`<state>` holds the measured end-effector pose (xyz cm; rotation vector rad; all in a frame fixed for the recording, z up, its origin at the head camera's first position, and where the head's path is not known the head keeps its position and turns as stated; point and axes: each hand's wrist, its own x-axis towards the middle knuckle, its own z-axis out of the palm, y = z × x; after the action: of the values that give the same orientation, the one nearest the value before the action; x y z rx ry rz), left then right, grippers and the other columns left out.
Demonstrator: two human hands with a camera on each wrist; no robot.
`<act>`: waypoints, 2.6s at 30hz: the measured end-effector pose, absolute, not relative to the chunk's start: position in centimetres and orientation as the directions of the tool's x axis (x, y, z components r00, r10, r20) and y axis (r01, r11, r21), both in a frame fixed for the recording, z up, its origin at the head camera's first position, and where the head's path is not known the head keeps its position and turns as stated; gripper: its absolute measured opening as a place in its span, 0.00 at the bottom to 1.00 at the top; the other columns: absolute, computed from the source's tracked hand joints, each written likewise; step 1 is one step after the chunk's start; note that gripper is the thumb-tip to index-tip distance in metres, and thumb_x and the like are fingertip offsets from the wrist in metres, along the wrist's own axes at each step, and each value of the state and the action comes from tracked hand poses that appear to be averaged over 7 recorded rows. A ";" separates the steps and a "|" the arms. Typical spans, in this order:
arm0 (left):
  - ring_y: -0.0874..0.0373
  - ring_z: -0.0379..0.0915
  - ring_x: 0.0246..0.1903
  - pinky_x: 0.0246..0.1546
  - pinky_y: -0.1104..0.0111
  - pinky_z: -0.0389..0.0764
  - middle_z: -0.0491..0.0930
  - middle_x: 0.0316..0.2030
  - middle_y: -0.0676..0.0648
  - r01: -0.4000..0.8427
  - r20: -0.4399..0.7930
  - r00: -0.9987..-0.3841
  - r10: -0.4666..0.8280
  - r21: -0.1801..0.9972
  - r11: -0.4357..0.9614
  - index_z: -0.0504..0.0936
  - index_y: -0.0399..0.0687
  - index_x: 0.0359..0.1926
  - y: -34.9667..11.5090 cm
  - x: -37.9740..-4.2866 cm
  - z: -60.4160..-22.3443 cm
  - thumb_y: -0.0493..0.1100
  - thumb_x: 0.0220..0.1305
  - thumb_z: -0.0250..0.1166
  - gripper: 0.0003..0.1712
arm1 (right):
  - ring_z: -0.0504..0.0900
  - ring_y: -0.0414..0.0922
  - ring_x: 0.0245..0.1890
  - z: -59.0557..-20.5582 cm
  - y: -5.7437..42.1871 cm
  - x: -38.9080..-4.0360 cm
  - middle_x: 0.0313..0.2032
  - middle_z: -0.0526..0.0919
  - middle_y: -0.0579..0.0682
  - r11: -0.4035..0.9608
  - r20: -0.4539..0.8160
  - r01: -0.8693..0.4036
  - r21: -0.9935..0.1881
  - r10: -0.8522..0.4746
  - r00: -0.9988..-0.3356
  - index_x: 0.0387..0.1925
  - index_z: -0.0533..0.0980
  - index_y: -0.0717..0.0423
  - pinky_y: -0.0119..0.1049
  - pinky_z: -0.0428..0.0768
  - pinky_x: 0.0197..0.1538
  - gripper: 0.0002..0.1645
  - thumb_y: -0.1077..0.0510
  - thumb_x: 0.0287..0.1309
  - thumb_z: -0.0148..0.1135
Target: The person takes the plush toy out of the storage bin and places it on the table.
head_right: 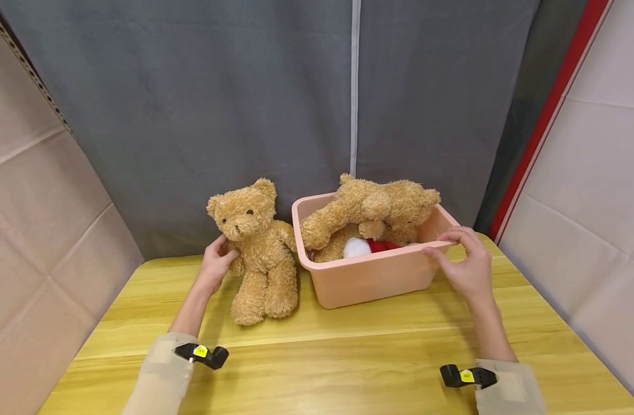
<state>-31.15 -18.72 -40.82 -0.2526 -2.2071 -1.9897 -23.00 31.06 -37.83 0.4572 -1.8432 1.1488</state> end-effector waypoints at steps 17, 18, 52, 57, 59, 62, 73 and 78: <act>0.50 0.52 0.74 0.71 0.54 0.60 0.50 0.77 0.44 0.260 0.260 -0.961 -0.095 0.966 0.017 0.32 0.64 0.80 -16.3 -30.4 -38.5 0.43 0.55 0.78 0.70 | 0.75 0.32 0.45 -37.5 30.7 -22.5 0.37 0.79 0.48 0.521 0.822 -0.668 -0.531 0.128 -0.554 0.33 0.78 0.76 0.22 0.68 0.56 0.18 0.82 0.38 0.75; 0.51 0.49 0.75 0.72 0.55 0.57 0.46 0.78 0.45 0.262 0.265 -0.956 -0.125 0.964 0.039 0.30 0.64 0.80 -16.0 -30.5 -38.2 0.44 0.54 0.79 0.73 | 0.75 0.32 0.45 -37.4 30.7 -22.5 0.38 0.79 0.48 0.523 0.821 -0.666 -0.532 0.125 -0.557 0.33 0.78 0.76 0.22 0.68 0.56 0.18 0.82 0.37 0.74; 0.43 0.50 0.73 0.71 0.49 0.57 0.48 0.77 0.41 0.228 0.222 -0.974 0.054 0.945 0.234 0.37 0.61 0.81 -16.5 -31.2 -38.6 0.34 0.57 0.72 0.65 | 0.73 0.32 0.44 -38.0 31.1 -23.0 0.35 0.78 0.60 0.541 0.819 -0.657 -0.525 0.113 -0.562 0.35 0.77 0.75 0.22 0.67 0.55 0.19 0.81 0.38 0.75; 0.44 0.41 0.75 0.67 0.46 0.60 0.41 0.78 0.40 0.203 0.213 -0.977 0.000 0.932 0.301 0.41 0.59 0.81 -16.0 -30.6 -37.5 0.30 0.56 0.65 0.60 | 0.73 0.31 0.44 -38.8 31.9 -23.9 0.35 0.78 0.59 0.549 0.823 -0.656 -0.518 0.112 -0.557 0.35 0.78 0.74 0.22 0.67 0.55 0.19 0.81 0.37 0.75; 0.43 0.44 0.74 0.63 0.48 0.64 0.41 0.77 0.40 0.213 0.238 -0.971 -0.037 0.920 0.329 0.45 0.58 0.81 -15.6 -30.4 -37.2 0.30 0.55 0.64 0.57 | 0.73 0.31 0.44 -38.1 31.4 -23.3 0.34 0.78 0.59 0.548 0.823 -0.657 -0.517 0.108 -0.557 0.35 0.78 0.74 0.22 0.67 0.55 0.19 0.82 0.37 0.74; 0.44 0.50 0.70 0.54 0.52 0.67 0.45 0.75 0.40 0.248 0.298 -0.951 -0.086 0.897 0.367 0.50 0.54 0.80 -15.0 -29.9 -36.6 0.27 0.55 0.62 0.54 | 0.73 0.31 0.44 -37.4 30.8 -22.7 0.34 0.78 0.57 0.549 0.823 -0.657 -0.517 0.106 -0.559 0.34 0.78 0.74 0.21 0.67 0.55 0.19 0.82 0.37 0.74; 0.44 0.62 0.65 0.61 0.49 0.67 0.65 0.66 0.39 0.510 0.610 -0.784 -0.112 0.737 0.443 0.71 0.39 0.69 -13.2 -29.2 -34.9 0.22 0.55 0.57 0.37 | 0.74 0.31 0.43 -37.2 30.9 -22.6 0.33 0.80 0.57 0.576 0.839 -0.654 -0.490 0.111 -0.532 0.33 0.80 0.73 0.21 0.68 0.53 0.20 0.82 0.33 0.77; 0.43 0.66 0.60 0.59 0.48 0.70 0.71 0.61 0.39 0.588 0.675 -0.737 -0.044 0.671 0.451 0.76 0.40 0.64 -11.9 -28.8 -33.9 0.23 0.57 0.57 0.32 | 0.74 0.31 0.41 -37.3 30.9 -22.7 0.33 0.81 0.57 0.580 0.837 -0.649 -0.493 0.112 -0.536 0.32 0.80 0.72 0.21 0.68 0.52 0.20 0.82 0.32 0.77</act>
<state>-28.83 -11.86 -33.95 -0.4536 -2.0760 -1.3009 -22.70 30.86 -37.29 0.4327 -1.8976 1.0479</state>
